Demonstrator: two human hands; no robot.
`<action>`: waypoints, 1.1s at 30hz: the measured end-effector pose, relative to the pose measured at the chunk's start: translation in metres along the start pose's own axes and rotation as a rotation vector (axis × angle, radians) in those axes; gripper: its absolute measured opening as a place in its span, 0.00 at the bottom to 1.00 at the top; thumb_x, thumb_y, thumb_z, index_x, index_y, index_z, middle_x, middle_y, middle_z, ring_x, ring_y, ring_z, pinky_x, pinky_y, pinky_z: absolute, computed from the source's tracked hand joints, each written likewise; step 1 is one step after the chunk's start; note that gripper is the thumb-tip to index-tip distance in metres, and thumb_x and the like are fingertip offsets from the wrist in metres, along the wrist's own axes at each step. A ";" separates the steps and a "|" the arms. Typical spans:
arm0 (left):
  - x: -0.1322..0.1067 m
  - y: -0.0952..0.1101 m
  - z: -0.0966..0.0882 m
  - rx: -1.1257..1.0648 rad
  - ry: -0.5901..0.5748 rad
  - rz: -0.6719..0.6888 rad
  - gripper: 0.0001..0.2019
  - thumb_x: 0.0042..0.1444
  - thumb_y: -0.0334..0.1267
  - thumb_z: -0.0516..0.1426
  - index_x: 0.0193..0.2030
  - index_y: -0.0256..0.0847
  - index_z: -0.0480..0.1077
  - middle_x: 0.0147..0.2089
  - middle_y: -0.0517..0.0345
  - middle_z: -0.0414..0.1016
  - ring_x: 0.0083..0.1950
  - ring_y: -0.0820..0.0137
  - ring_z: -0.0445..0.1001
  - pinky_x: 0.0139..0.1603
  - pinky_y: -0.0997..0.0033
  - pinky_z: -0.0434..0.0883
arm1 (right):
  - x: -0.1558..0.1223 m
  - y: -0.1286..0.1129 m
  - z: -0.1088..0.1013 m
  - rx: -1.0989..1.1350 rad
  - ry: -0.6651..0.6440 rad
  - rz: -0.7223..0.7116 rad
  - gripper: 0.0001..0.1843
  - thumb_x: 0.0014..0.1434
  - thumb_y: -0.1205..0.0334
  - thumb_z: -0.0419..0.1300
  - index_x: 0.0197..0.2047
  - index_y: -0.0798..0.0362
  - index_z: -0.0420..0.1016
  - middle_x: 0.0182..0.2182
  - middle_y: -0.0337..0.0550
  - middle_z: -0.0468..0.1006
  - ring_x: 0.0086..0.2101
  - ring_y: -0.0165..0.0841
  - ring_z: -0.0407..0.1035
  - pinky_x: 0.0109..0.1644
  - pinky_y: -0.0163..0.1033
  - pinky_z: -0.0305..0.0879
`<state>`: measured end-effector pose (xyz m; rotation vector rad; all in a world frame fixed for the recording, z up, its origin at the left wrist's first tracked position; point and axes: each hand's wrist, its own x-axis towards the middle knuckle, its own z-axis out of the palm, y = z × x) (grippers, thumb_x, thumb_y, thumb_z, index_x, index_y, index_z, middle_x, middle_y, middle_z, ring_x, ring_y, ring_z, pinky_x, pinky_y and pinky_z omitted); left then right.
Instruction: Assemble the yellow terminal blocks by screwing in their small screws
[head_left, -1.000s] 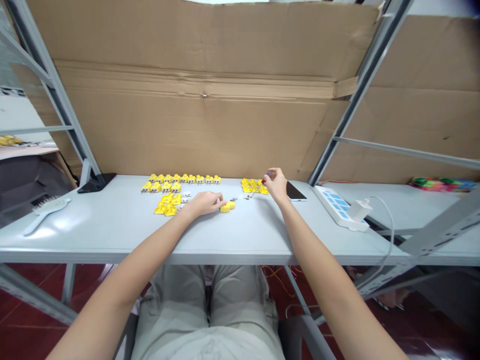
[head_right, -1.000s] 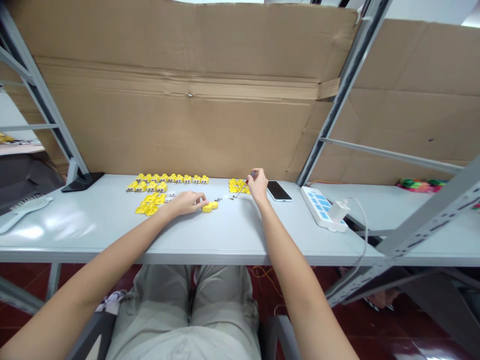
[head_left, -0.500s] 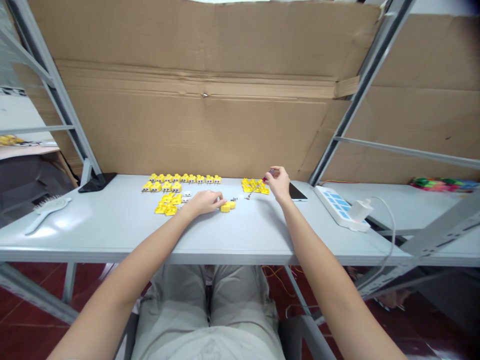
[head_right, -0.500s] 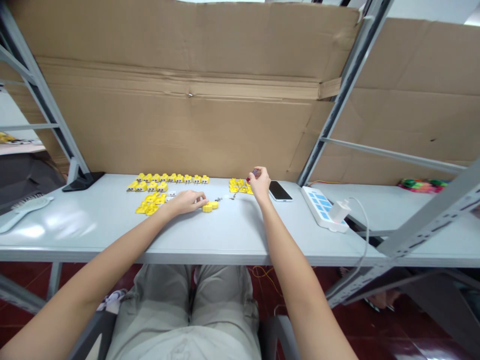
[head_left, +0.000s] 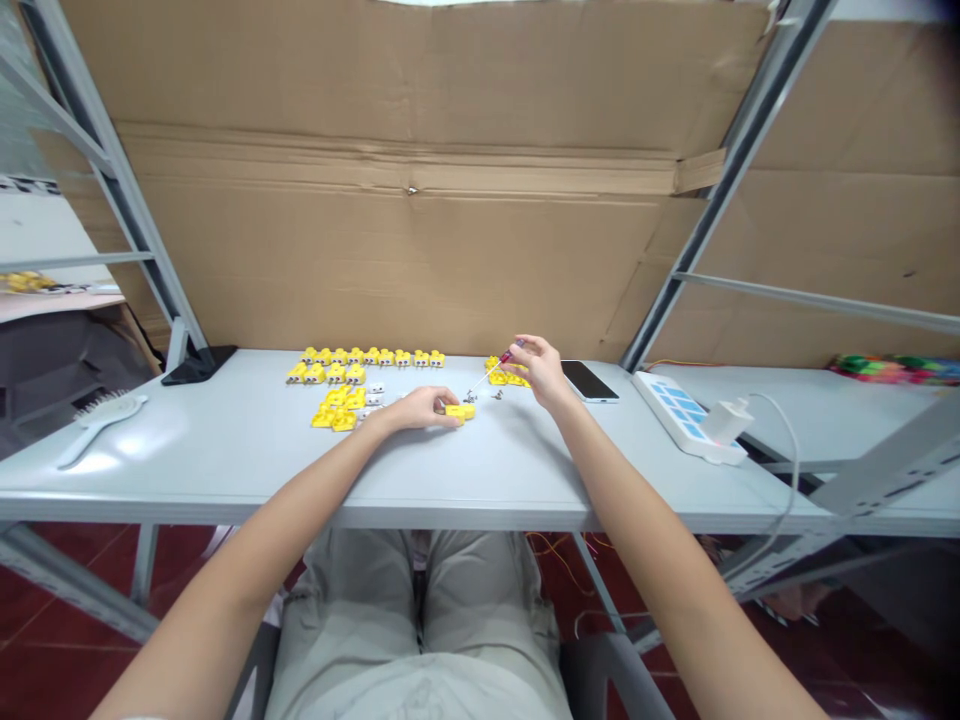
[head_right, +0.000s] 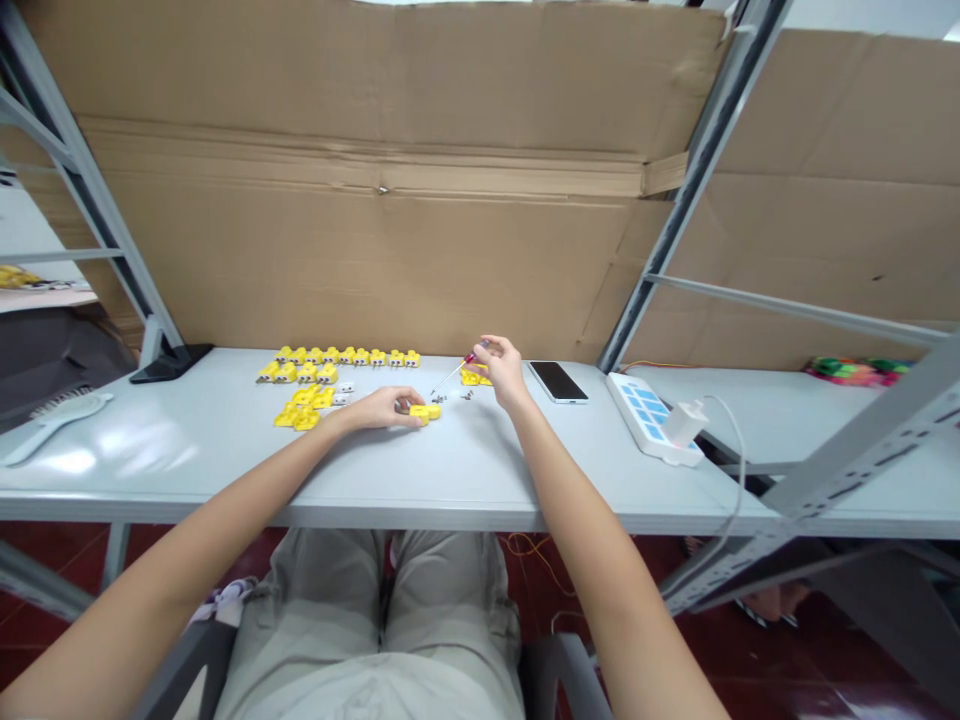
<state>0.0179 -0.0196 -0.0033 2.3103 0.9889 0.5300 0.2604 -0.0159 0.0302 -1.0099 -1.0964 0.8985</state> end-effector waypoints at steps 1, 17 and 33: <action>0.000 0.000 0.001 -0.010 -0.003 -0.002 0.27 0.47 0.53 0.63 0.50 0.36 0.73 0.42 0.50 0.77 0.42 0.63 0.73 0.44 0.67 0.68 | -0.002 0.001 0.003 -0.005 -0.015 -0.002 0.13 0.52 0.61 0.66 0.39 0.49 0.68 0.31 0.36 0.71 0.34 0.30 0.73 0.44 0.44 0.79; 0.002 0.001 0.006 -0.047 -0.010 0.011 0.28 0.45 0.54 0.64 0.49 0.38 0.74 0.42 0.52 0.76 0.43 0.63 0.73 0.44 0.68 0.67 | -0.007 0.009 0.012 -0.033 -0.140 -0.004 0.19 0.45 0.58 0.72 0.37 0.51 0.71 0.26 0.35 0.73 0.32 0.32 0.74 0.41 0.47 0.79; 0.008 -0.006 0.013 -0.039 0.023 0.036 0.27 0.44 0.55 0.64 0.47 0.37 0.74 0.41 0.52 0.77 0.41 0.64 0.73 0.45 0.67 0.68 | -0.015 0.014 0.025 -0.149 -0.169 -0.283 0.24 0.47 0.50 0.66 0.46 0.52 0.73 0.31 0.40 0.73 0.33 0.35 0.73 0.37 0.46 0.78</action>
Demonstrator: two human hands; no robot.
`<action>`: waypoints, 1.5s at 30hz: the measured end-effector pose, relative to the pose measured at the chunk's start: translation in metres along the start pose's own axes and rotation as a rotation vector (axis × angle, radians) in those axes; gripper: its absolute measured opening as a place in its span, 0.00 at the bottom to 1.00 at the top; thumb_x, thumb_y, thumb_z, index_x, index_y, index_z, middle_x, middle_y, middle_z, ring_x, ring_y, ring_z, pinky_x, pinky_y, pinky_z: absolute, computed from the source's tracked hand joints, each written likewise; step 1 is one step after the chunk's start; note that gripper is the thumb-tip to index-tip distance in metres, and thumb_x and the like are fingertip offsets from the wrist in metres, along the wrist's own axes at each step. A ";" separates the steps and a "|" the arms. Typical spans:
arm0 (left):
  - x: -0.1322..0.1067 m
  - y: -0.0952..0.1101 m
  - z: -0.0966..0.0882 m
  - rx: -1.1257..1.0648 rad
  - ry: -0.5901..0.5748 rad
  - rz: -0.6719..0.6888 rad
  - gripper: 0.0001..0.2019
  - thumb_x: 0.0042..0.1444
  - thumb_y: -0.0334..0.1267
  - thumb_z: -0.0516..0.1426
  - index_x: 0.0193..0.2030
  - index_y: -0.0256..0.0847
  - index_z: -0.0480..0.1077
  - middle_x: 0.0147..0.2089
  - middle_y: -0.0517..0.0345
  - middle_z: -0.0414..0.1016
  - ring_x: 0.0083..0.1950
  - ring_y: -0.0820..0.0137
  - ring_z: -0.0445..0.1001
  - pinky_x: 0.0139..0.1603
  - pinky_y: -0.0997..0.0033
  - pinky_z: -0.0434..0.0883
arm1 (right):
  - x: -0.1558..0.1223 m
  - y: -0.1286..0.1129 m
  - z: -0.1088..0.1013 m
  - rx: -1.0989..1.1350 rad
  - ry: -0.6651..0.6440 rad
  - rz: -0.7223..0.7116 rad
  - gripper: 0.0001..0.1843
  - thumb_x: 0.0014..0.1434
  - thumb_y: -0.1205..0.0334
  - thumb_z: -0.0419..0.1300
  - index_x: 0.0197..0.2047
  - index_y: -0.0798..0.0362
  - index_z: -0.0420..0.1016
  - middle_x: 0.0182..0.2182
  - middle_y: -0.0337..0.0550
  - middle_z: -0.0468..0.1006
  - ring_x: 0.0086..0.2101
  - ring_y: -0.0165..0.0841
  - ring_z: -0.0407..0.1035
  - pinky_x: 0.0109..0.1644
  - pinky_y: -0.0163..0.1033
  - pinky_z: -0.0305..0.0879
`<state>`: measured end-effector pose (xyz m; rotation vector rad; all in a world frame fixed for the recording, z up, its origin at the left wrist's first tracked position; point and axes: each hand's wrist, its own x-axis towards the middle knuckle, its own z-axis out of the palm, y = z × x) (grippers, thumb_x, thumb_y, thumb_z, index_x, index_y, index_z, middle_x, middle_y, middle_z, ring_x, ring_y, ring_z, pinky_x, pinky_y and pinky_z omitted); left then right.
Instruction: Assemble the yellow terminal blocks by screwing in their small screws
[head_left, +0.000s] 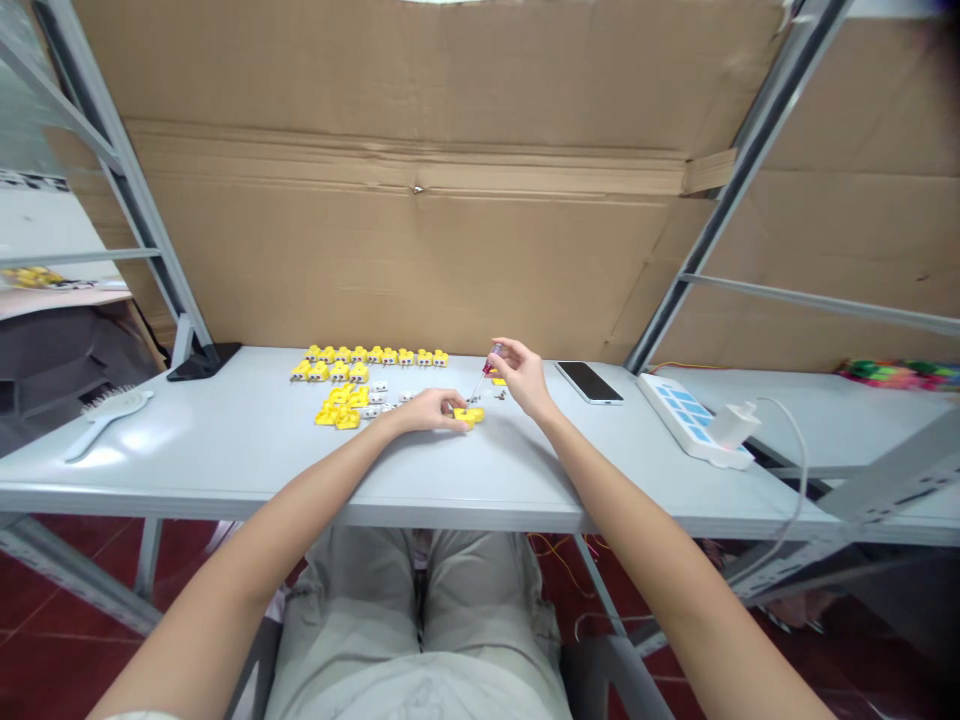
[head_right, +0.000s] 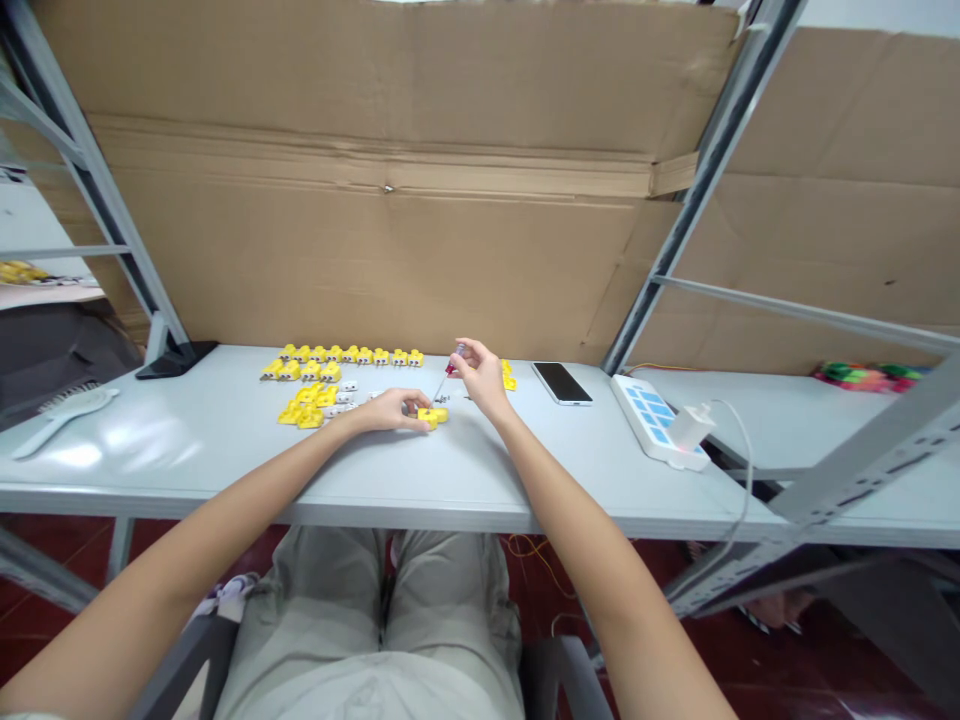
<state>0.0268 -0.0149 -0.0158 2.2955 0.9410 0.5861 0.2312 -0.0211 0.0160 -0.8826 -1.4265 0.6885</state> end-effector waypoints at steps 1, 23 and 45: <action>0.000 0.000 0.000 0.001 0.001 0.001 0.27 0.44 0.55 0.64 0.47 0.37 0.74 0.41 0.52 0.77 0.41 0.64 0.73 0.45 0.67 0.68 | 0.000 0.001 0.000 -0.008 0.008 -0.001 0.24 0.48 0.49 0.66 0.46 0.52 0.73 0.31 0.40 0.73 0.33 0.35 0.73 0.37 0.46 0.78; -0.003 0.008 -0.002 -0.018 -0.010 -0.010 0.26 0.43 0.53 0.65 0.46 0.38 0.74 0.43 0.52 0.78 0.42 0.64 0.73 0.44 0.67 0.68 | 0.001 0.007 0.000 -0.019 0.023 0.045 0.26 0.46 0.47 0.66 0.46 0.51 0.71 0.30 0.37 0.71 0.32 0.32 0.72 0.38 0.46 0.78; 0.003 -0.006 0.002 -0.016 0.000 0.016 0.26 0.43 0.53 0.66 0.46 0.37 0.74 0.43 0.51 0.77 0.38 0.66 0.72 0.42 0.67 0.68 | -0.023 -0.024 0.030 0.006 -0.113 -0.166 0.20 0.54 0.45 0.63 0.46 0.45 0.67 0.29 0.34 0.67 0.29 0.30 0.71 0.32 0.39 0.76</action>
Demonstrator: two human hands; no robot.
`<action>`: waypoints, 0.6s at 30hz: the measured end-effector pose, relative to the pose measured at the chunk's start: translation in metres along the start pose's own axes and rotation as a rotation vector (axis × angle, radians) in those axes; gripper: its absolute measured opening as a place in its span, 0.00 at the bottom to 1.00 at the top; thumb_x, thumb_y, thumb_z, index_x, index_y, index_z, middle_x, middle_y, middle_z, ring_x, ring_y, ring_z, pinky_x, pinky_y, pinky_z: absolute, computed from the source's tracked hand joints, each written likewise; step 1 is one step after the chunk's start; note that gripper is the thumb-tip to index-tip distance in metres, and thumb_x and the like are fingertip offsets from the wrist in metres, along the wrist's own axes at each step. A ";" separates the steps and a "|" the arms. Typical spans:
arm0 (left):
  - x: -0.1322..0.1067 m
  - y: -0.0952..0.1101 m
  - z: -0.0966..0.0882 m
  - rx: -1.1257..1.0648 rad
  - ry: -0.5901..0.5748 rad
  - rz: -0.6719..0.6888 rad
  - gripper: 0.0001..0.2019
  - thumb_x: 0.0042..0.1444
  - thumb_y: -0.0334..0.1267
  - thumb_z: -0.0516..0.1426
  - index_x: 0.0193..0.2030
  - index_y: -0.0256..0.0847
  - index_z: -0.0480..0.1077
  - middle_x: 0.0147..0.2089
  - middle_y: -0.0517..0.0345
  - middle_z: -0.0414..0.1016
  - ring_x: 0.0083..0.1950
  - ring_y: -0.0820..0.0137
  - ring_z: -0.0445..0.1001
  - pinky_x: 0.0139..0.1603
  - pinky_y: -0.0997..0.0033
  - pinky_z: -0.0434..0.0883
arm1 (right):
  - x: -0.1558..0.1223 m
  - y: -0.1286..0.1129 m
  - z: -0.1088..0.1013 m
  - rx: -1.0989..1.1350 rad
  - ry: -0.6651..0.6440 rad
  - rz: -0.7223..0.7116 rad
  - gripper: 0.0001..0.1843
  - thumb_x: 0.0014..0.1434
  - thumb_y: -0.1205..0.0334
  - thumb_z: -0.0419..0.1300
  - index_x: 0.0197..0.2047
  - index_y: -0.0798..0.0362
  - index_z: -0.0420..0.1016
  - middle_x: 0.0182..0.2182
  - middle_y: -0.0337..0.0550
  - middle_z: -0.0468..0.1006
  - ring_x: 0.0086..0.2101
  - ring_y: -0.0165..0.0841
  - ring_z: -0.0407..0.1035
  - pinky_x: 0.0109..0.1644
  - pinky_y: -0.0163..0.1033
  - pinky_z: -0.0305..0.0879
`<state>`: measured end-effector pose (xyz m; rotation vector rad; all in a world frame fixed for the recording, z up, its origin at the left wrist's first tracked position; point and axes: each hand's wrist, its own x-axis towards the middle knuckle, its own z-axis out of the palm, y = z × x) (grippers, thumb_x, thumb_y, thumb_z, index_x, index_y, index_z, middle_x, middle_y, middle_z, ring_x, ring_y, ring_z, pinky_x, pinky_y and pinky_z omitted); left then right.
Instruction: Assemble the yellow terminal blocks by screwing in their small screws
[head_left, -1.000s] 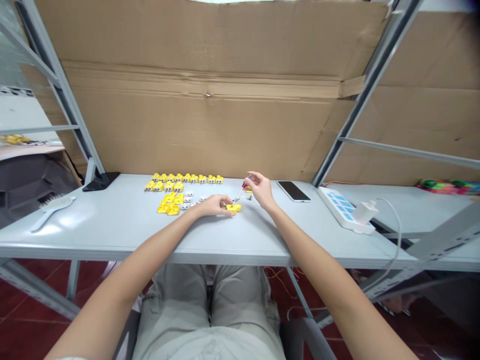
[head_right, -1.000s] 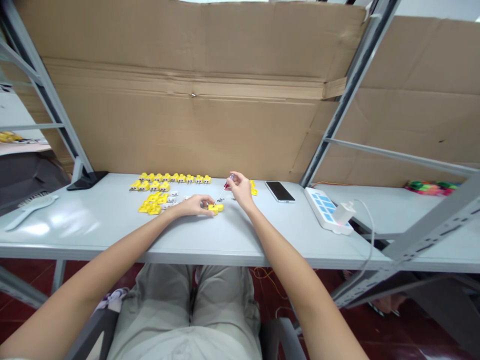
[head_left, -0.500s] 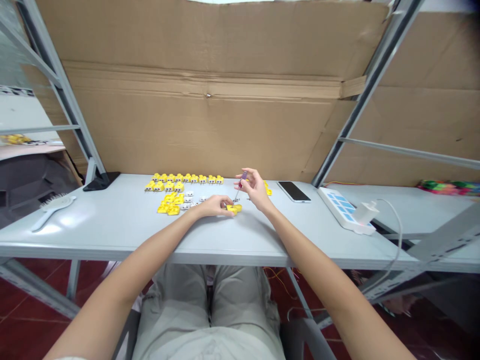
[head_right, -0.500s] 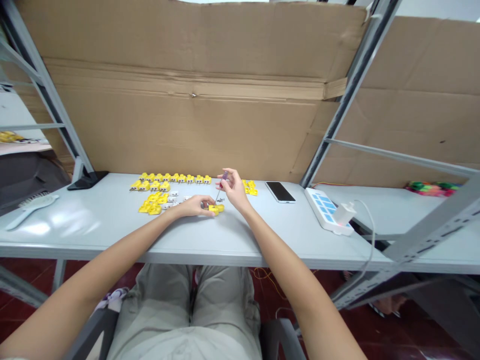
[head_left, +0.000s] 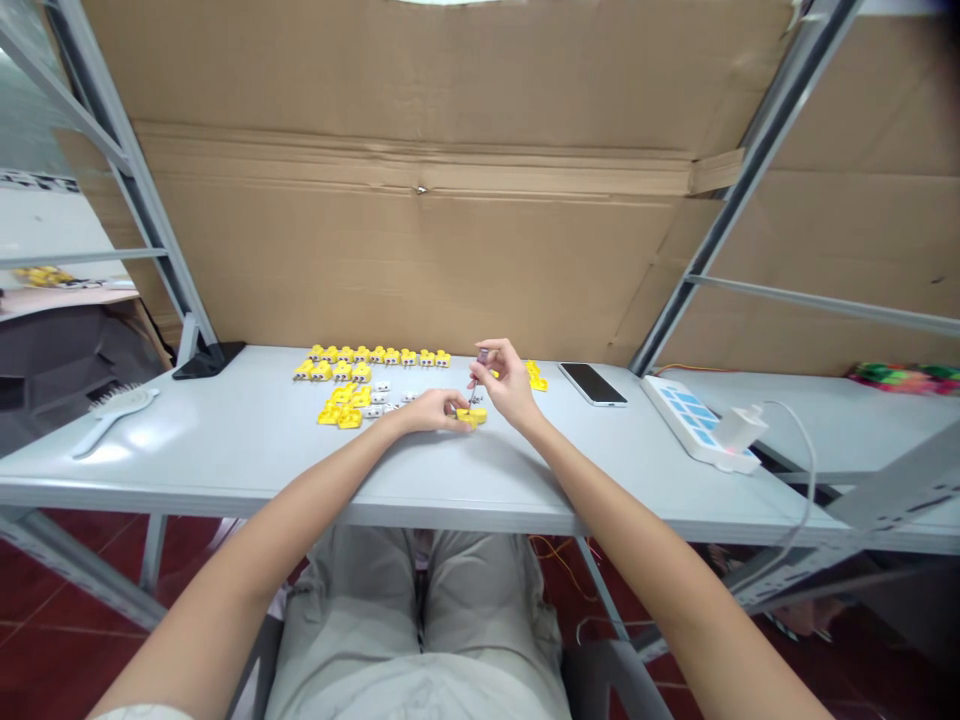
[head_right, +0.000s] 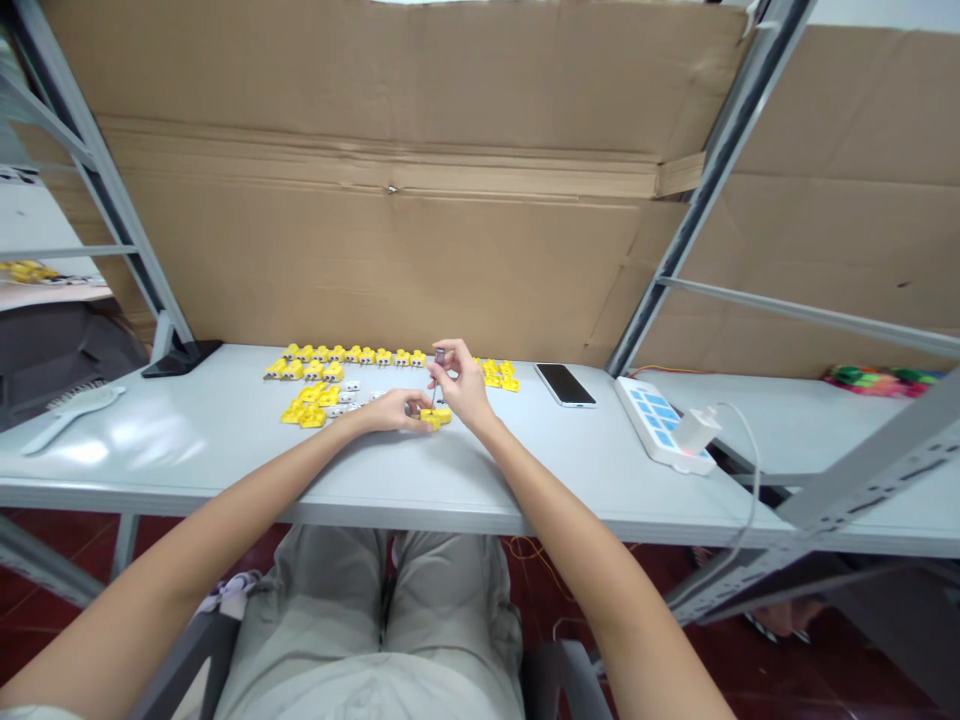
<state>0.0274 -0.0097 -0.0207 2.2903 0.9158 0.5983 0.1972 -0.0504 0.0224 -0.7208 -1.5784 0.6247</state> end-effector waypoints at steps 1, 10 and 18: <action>0.000 0.000 0.000 -0.005 0.000 0.002 0.26 0.43 0.52 0.66 0.46 0.37 0.74 0.43 0.52 0.77 0.38 0.66 0.72 0.43 0.67 0.68 | 0.000 -0.001 0.000 -0.030 0.017 -0.013 0.20 0.53 0.46 0.63 0.45 0.45 0.68 0.28 0.33 0.65 0.27 0.29 0.70 0.30 0.38 0.75; 0.000 0.001 0.000 -0.006 0.005 -0.023 0.27 0.43 0.52 0.65 0.46 0.36 0.74 0.41 0.51 0.77 0.39 0.64 0.73 0.43 0.67 0.68 | 0.002 -0.001 -0.003 0.074 -0.065 0.054 0.23 0.56 0.41 0.58 0.51 0.45 0.70 0.39 0.40 0.72 0.35 0.31 0.71 0.39 0.42 0.78; 0.000 0.002 0.000 -0.002 0.008 -0.033 0.26 0.42 0.51 0.66 0.45 0.37 0.75 0.40 0.52 0.77 0.39 0.65 0.73 0.43 0.66 0.69 | 0.003 -0.001 -0.006 0.072 -0.017 0.055 0.25 0.51 0.41 0.64 0.47 0.46 0.70 0.36 0.38 0.70 0.32 0.29 0.70 0.35 0.40 0.79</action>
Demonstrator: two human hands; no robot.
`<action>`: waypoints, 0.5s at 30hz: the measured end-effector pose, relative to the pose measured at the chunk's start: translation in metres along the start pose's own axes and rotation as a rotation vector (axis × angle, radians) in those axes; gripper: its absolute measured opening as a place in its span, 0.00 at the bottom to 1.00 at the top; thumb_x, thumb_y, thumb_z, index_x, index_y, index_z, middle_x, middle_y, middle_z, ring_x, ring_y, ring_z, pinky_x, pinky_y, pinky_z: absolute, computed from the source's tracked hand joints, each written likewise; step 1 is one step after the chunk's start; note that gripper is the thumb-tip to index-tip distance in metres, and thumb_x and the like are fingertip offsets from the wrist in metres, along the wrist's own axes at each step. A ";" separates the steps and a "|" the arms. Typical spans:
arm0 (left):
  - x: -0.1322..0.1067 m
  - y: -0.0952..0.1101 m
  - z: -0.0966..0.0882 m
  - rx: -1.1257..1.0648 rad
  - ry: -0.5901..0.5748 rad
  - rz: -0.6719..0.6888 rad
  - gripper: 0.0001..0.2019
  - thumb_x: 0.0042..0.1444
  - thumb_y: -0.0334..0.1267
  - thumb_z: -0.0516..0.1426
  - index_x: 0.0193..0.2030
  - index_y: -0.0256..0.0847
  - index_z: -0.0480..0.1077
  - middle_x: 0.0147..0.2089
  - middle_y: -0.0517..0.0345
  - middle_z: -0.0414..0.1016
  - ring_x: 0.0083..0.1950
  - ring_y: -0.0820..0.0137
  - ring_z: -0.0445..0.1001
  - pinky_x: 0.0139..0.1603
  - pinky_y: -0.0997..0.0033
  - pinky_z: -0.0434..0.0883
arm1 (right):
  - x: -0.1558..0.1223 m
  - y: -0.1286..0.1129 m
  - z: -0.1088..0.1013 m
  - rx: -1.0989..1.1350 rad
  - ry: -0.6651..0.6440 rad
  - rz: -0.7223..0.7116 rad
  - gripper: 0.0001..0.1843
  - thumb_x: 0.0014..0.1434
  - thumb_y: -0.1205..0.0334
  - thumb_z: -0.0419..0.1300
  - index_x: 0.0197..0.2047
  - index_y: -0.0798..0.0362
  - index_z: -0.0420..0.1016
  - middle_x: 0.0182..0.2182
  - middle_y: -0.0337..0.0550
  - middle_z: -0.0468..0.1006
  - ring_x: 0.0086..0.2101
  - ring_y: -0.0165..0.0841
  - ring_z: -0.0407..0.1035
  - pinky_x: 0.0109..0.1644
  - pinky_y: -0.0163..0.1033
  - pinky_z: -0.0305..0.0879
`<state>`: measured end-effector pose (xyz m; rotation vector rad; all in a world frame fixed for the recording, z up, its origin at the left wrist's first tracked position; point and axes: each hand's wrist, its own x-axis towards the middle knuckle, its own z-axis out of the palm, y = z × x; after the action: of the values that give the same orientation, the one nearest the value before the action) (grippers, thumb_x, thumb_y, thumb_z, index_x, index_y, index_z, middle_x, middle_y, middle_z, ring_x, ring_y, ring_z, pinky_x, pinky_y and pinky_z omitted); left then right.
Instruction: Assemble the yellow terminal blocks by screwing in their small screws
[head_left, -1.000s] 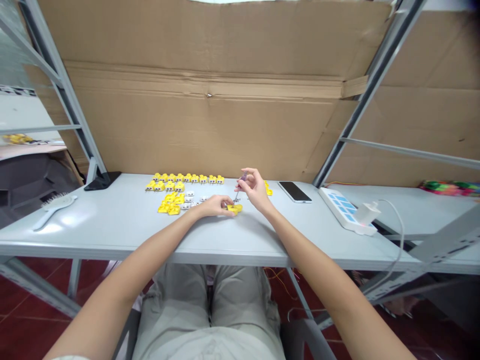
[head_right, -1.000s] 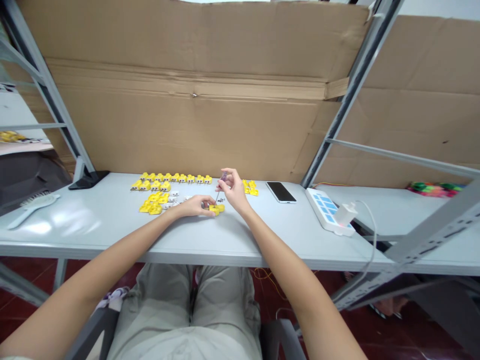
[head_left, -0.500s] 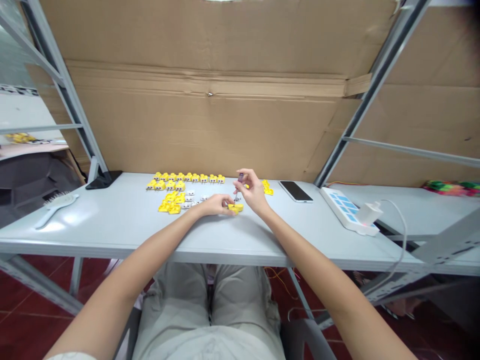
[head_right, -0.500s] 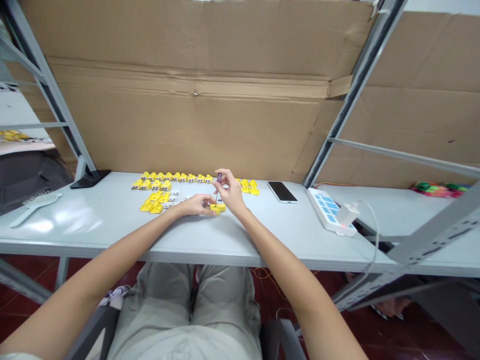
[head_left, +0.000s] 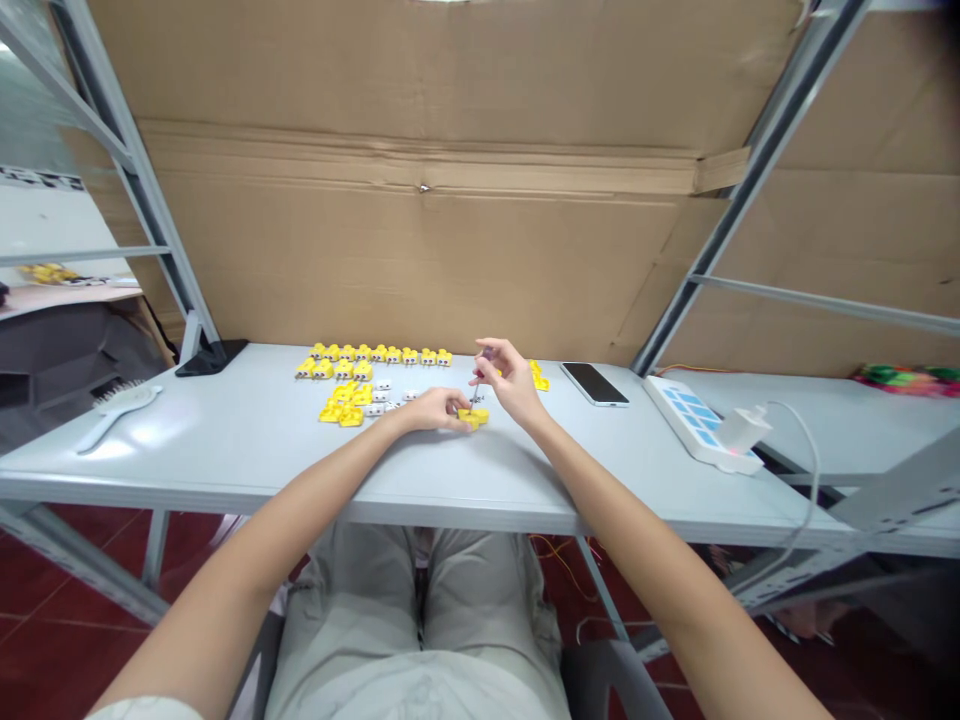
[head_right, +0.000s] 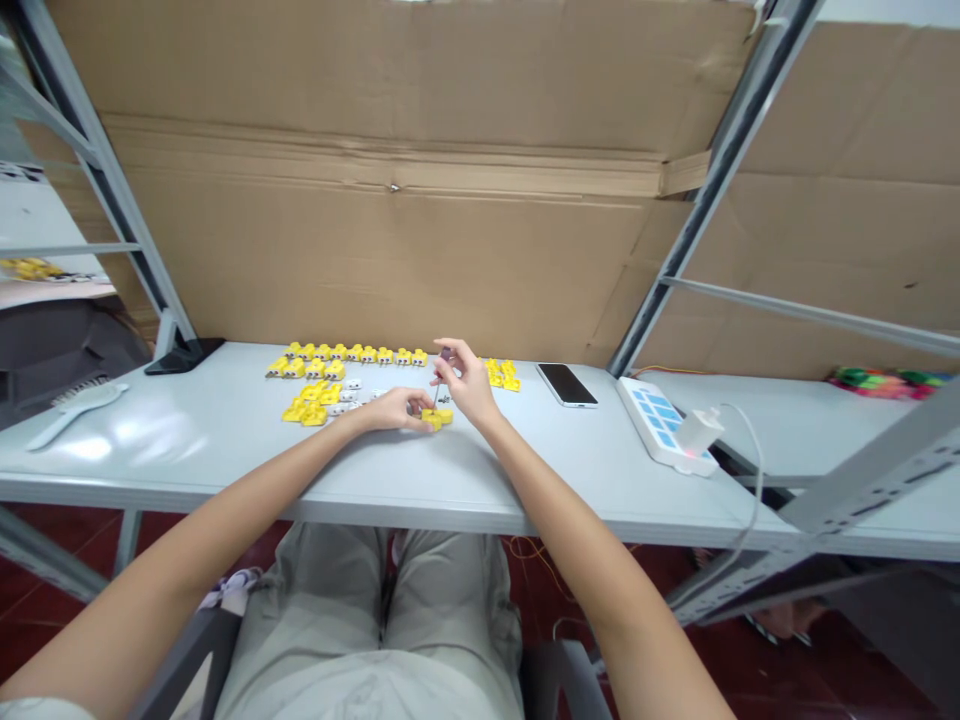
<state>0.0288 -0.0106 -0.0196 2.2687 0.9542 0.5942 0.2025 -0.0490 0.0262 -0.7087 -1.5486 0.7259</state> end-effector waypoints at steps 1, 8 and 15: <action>0.000 0.000 0.000 -0.005 0.001 0.000 0.26 0.42 0.50 0.66 0.45 0.36 0.75 0.41 0.51 0.77 0.39 0.65 0.73 0.43 0.66 0.69 | 0.000 -0.001 0.000 0.027 -0.029 0.010 0.26 0.51 0.40 0.63 0.48 0.46 0.70 0.39 0.40 0.71 0.34 0.30 0.70 0.37 0.41 0.79; 0.000 0.000 0.000 -0.002 0.004 0.014 0.24 0.42 0.49 0.66 0.45 0.37 0.75 0.42 0.51 0.78 0.40 0.64 0.73 0.43 0.66 0.69 | 0.004 0.001 -0.002 -0.005 -0.014 0.007 0.23 0.48 0.45 0.68 0.44 0.47 0.71 0.30 0.34 0.66 0.29 0.29 0.68 0.33 0.41 0.78; -0.001 0.002 -0.001 0.017 0.016 0.020 0.25 0.43 0.50 0.66 0.45 0.35 0.75 0.43 0.50 0.78 0.40 0.64 0.73 0.43 0.67 0.68 | 0.000 0.003 0.000 0.011 -0.026 0.017 0.24 0.54 0.43 0.61 0.51 0.45 0.70 0.41 0.41 0.74 0.36 0.32 0.72 0.41 0.44 0.78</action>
<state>0.0286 -0.0122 -0.0179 2.2937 0.9493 0.6163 0.2024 -0.0470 0.0238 -0.7076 -1.5623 0.7582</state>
